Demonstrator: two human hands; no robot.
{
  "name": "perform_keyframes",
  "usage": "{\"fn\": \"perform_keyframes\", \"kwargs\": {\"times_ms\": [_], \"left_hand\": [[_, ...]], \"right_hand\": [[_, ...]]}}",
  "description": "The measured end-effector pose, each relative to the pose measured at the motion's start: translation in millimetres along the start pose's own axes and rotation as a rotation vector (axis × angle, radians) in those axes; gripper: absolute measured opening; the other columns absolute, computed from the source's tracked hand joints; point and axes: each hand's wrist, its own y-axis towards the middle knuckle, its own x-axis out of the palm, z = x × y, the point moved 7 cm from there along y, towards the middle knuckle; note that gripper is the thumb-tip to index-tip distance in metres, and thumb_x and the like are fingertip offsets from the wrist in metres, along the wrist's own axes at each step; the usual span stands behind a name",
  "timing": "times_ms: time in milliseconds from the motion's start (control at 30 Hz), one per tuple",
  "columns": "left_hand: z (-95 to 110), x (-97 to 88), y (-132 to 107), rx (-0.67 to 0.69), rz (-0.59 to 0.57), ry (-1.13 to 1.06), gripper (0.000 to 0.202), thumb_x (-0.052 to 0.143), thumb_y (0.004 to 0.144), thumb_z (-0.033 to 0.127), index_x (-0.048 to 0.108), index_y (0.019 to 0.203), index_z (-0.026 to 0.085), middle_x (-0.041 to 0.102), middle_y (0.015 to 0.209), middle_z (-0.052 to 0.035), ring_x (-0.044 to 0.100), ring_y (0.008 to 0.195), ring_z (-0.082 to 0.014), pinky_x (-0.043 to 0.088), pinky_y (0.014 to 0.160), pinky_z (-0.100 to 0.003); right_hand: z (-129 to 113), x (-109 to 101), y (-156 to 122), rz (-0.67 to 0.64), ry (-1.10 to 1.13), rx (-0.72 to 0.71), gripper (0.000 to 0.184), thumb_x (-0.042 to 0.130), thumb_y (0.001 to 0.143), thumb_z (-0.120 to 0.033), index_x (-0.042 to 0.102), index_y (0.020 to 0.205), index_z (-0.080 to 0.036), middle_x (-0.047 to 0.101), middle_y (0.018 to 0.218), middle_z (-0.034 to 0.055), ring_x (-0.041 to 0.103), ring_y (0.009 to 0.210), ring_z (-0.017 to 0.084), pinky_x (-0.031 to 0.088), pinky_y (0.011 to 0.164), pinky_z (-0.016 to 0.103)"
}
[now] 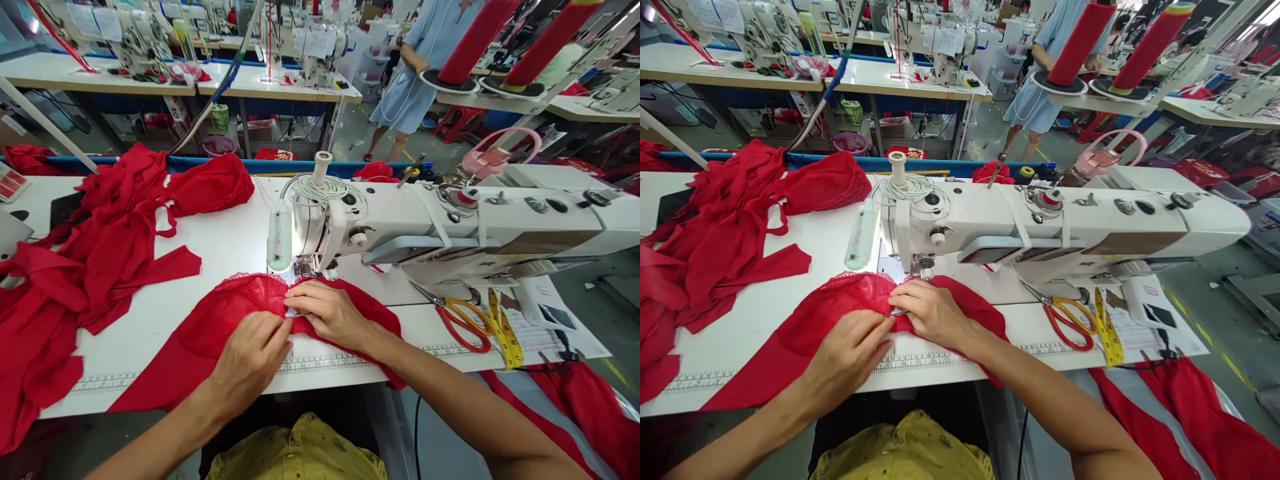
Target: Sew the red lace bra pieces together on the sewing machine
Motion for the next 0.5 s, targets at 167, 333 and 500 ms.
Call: {"fn": "perform_keyframes", "kwargs": {"times_ms": [167,333,500], "left_hand": [[24,11.8,-21,0.0,0.002,0.041,0.036,0.048,0.102,0.025,0.056,0.13,0.004,0.065,0.123,-0.0174,0.06,0.114,-0.031,0.05,0.099,-0.047],[27,11.0,-26,-0.022,0.033,0.045,0.037,0.049,0.1,0.021,0.055,0.132,0.002,0.065,0.125,-0.0167,0.059,0.116,-0.0297,0.047,0.103,-0.045],[28,9.2,-31,-0.055,0.03,0.004,0.039,0.049,0.1,0.019,0.051,0.138,0.008,0.063,0.128,-0.0141,0.058,0.118,-0.0289,0.044,0.106,-0.045]], "right_hand": [[10,17,7,-0.003,-0.058,0.026,0.021,0.051,0.1,-0.022,0.071,0.104,-0.021,0.073,0.11,0.0048,0.063,0.106,0.018,0.057,0.085,0.03],[14,20,5,-0.008,-0.078,0.029,0.023,0.048,0.102,-0.023,0.072,0.105,-0.022,0.074,0.111,0.0033,0.063,0.109,0.018,0.057,0.087,0.03],[10,16,3,0.012,-0.051,-0.02,0.025,0.049,0.098,-0.013,0.07,0.108,-0.02,0.073,0.113,0.0037,0.062,0.111,0.018,0.056,0.092,0.031]]}}
